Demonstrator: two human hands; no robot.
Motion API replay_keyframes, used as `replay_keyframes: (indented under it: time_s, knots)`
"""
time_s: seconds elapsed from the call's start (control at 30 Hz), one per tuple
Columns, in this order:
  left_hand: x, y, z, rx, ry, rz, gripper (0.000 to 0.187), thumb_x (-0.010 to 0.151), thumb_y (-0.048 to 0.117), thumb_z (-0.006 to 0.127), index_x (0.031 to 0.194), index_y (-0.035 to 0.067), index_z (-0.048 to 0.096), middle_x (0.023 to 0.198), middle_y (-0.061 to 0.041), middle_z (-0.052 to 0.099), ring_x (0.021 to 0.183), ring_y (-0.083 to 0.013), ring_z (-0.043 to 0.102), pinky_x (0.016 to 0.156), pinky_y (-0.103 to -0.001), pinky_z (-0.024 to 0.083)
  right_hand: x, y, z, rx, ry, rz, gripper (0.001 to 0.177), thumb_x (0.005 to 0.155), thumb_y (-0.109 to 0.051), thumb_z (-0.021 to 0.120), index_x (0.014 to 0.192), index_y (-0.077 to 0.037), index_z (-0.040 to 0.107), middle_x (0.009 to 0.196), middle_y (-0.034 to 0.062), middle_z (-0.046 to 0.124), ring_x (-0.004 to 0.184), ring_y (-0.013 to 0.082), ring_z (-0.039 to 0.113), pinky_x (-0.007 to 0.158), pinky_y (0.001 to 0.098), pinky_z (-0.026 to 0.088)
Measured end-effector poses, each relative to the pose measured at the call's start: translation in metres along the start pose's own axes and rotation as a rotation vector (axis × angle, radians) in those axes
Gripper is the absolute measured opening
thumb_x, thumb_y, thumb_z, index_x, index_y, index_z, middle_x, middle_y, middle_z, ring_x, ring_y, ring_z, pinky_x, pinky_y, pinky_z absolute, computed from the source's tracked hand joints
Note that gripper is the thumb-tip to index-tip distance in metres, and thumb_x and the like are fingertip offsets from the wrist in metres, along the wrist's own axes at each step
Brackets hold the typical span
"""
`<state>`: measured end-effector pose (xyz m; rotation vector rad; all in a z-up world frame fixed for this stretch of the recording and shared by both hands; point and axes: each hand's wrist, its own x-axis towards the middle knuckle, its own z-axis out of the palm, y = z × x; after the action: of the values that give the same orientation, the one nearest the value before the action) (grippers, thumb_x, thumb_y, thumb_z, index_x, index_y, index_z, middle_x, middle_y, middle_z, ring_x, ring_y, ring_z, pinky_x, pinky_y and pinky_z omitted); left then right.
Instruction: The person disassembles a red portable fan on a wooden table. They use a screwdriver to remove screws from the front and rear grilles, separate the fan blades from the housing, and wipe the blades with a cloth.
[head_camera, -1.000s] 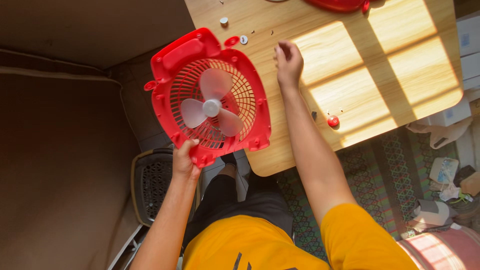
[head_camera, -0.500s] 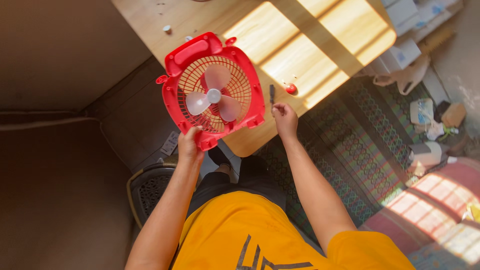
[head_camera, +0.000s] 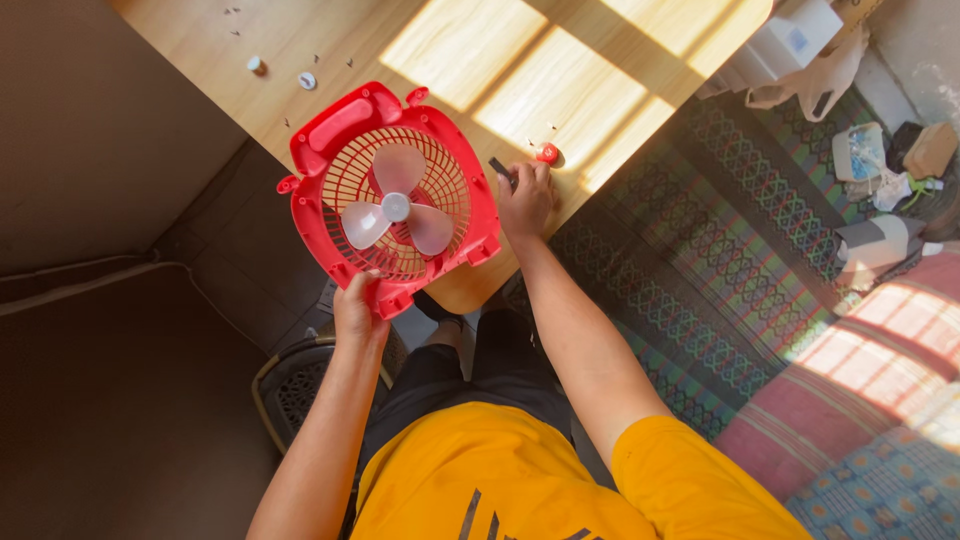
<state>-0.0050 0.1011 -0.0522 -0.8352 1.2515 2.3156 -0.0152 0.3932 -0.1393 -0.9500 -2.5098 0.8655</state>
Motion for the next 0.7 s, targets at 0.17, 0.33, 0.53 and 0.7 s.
replay_keyframes:
  time_s: [0.17, 0.33, 0.53, 0.7]
  knots:
    - [0.000, -0.007, 0.005, 0.008, 0.023, -0.037, 0.039, 0.085, 0.000, 0.062, 0.124, -0.003, 0.056, 0.115, -0.012, 0.067, 0.106, -0.0247, 0.068, 0.093, -0.041, 0.057, 0.015, 0.035, -0.021, 0.544, 0.043, 0.265, 0.016, 0.099, -0.027, 0.058, 0.109, -0.015, 0.055, 0.101, -0.0028, 0.071, 0.089, 0.0184, 0.073, 0.075, 0.0406, 0.060]
    - [0.001, -0.006, 0.013, 0.009, 0.015, -0.021, 0.043, 0.085, 0.000, 0.061, 0.127, -0.003, 0.055, 0.118, -0.013, 0.066, 0.108, -0.0249, 0.068, 0.095, -0.041, 0.057, 0.093, 0.066, -0.047, 0.148, 0.004, 0.136, 0.017, 0.090, -0.017, 0.071, 0.097, -0.007, 0.060, 0.089, 0.0133, 0.071, 0.080, 0.0319, 0.071, 0.071, 0.0437, 0.057]
    - [0.002, -0.006, 0.015, 0.010, 0.044, -0.019, 0.044, 0.085, 0.000, 0.059, 0.128, -0.003, 0.054, 0.121, -0.013, 0.066, 0.110, -0.0250, 0.068, 0.095, -0.041, 0.057, 0.136, 0.062, -0.030, -0.018, -0.149, -0.072, 0.013, 0.081, -0.008, 0.075, 0.090, -0.005, 0.066, 0.096, 0.0162, 0.068, 0.091, 0.0373, 0.067, 0.080, 0.0459, 0.053]
    - [0.001, -0.005, 0.012, 0.012, 0.058, 0.003, 0.045, 0.085, -0.001, 0.060, 0.130, -0.003, 0.053, 0.121, -0.012, 0.065, 0.111, -0.0250, 0.067, 0.097, -0.042, 0.056, 0.121, 0.051, -0.038, -0.066, -0.209, -0.143, 0.010, 0.088, -0.006, 0.075, 0.095, -0.004, 0.068, 0.100, 0.0159, 0.066, 0.095, 0.0374, 0.064, 0.082, 0.0476, 0.052]
